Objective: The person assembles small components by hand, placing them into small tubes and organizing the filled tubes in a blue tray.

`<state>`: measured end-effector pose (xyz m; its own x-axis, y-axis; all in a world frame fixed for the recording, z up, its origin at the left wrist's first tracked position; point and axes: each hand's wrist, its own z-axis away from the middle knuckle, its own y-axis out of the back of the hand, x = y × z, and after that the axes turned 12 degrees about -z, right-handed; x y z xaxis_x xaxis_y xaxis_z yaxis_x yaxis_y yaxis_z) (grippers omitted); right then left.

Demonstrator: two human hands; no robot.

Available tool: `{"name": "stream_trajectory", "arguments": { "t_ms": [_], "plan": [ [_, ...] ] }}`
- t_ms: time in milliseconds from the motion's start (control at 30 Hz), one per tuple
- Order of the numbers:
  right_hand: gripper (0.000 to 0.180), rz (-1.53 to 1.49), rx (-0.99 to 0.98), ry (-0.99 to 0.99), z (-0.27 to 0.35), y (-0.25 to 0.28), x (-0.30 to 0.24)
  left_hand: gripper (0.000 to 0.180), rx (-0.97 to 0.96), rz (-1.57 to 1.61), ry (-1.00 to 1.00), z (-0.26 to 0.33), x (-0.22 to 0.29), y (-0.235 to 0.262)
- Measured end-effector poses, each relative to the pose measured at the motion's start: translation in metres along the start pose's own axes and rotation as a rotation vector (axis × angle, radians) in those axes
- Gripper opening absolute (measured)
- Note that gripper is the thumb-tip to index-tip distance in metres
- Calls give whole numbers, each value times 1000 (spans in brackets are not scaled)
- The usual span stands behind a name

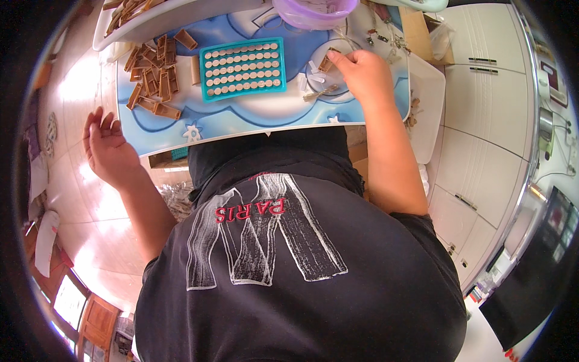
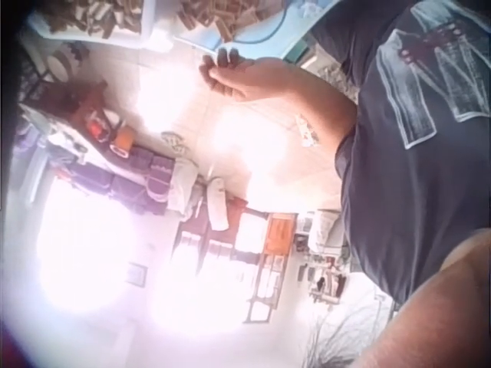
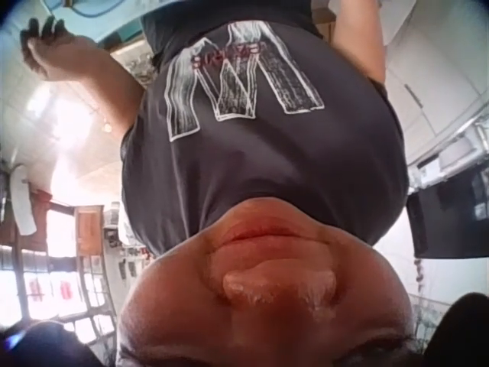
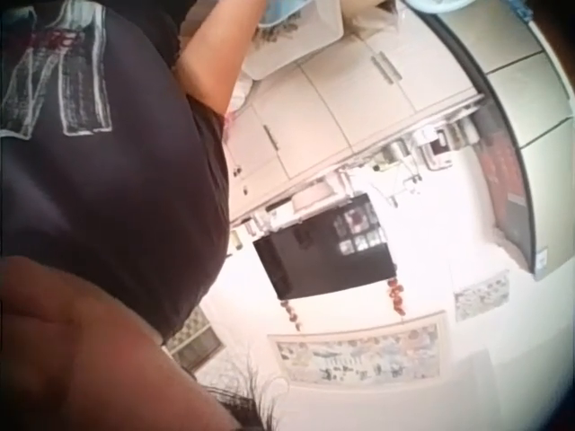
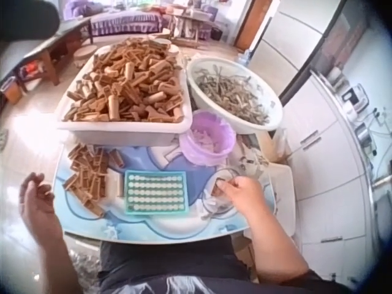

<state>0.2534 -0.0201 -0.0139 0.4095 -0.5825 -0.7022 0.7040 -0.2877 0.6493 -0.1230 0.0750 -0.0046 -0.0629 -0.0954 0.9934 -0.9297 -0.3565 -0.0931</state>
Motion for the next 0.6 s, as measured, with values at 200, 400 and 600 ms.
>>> {"name": "stream_trajectory", "arguments": {
  "t_ms": [200,400,600],
  "plan": [
    [29,-213,-80,-33,-4,0,8,20,-623,-73,-43,66,22,-67],
    [22,-274,-111,-49,-2,0,4,30,-961,-179,59,112,-2,-147],
    [25,-245,-121,-13,-6,0,13,42,-1132,-469,146,118,-37,-208]
  ]
}}
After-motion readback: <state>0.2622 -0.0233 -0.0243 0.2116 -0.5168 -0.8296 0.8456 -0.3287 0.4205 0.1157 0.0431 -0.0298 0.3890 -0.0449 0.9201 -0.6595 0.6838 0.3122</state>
